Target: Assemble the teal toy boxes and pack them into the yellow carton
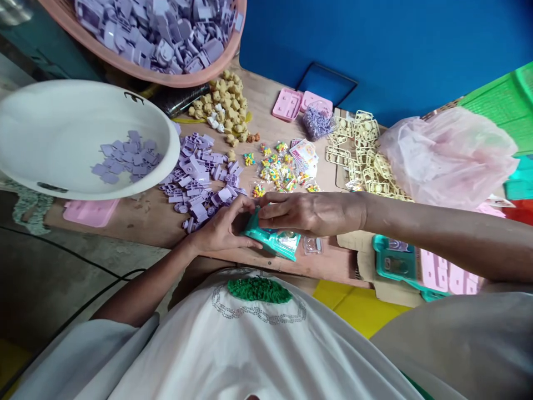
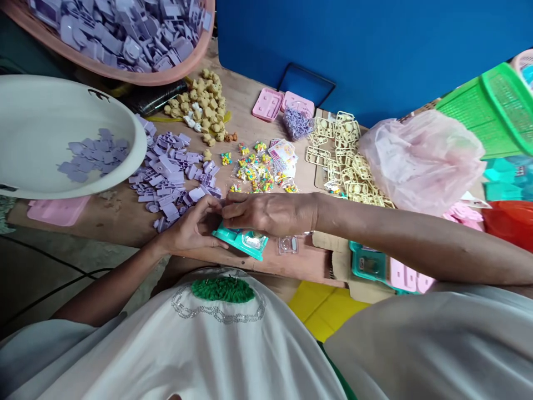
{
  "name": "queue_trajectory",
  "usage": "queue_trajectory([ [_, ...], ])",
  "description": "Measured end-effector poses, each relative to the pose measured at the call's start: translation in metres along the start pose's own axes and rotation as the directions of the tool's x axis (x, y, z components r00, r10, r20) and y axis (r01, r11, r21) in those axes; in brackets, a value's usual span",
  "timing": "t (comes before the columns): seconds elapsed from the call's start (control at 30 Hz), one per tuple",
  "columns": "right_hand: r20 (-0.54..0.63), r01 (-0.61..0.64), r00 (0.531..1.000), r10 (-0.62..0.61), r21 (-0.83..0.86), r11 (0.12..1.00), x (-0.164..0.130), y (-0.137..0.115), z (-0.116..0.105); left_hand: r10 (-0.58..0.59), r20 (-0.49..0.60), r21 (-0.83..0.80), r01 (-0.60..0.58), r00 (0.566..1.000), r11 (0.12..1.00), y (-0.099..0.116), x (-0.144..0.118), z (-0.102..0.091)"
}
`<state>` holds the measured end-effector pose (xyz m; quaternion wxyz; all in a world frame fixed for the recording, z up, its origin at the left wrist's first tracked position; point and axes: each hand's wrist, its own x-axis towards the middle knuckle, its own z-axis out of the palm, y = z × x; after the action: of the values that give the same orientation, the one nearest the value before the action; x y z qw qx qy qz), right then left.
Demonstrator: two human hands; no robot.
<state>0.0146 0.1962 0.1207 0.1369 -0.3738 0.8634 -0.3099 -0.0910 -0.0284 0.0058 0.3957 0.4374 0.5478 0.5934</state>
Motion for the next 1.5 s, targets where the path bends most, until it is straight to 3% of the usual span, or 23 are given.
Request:
queue_trajectory([
  [0.2,0.012,0.015,1.000,-0.015,-0.017,1.000,-0.002,0.006,0.005,0.039,0.056,0.036,-0.041,0.998,0.998,0.000,0.000,-0.002],
  [0.4,-0.180,-0.035,0.983,0.030,-0.024,0.999,-0.019,0.005,0.012,0.050,0.046,0.062,-0.053,0.998,0.997,-0.003,-0.002,-0.002],
  [0.57,-0.085,-0.018,0.996,0.015,-0.035,0.999,-0.013,0.005,0.006,0.023,0.057,-0.039,-0.021,0.998,0.999,-0.007,-0.003,0.003],
  [0.83,0.061,0.013,0.998,-0.008,-0.080,0.997,0.010,0.003,-0.006,0.036,0.051,-0.001,-0.036,0.998,0.999,-0.003,0.000,0.002],
  [1.07,-0.146,0.039,0.986,-0.076,-0.237,0.971,-0.009,0.009,0.026,0.040,0.042,-0.002,-0.040,0.998,0.999,-0.009,-0.002,0.003],
  [1.17,-0.179,0.043,0.978,-0.103,-0.312,0.949,-0.011,0.007,0.030,0.058,0.054,0.024,-0.059,0.997,0.998,-0.008,-0.001,0.002],
  [1.23,-0.128,0.043,0.987,-0.098,-0.380,0.924,-0.008,0.003,0.025,0.069,0.062,0.040,-0.071,0.996,0.997,-0.008,-0.001,0.001],
  [1.4,0.122,0.118,0.991,-0.056,-0.590,0.799,0.004,-0.008,0.009,0.053,0.047,0.075,-0.057,0.997,0.996,-0.013,-0.001,0.001],
  [1.5,0.099,0.110,0.993,-0.061,-0.622,0.775,0.003,-0.004,0.014,0.055,0.046,0.075,-0.058,0.997,0.995,-0.014,-0.001,0.002],
])
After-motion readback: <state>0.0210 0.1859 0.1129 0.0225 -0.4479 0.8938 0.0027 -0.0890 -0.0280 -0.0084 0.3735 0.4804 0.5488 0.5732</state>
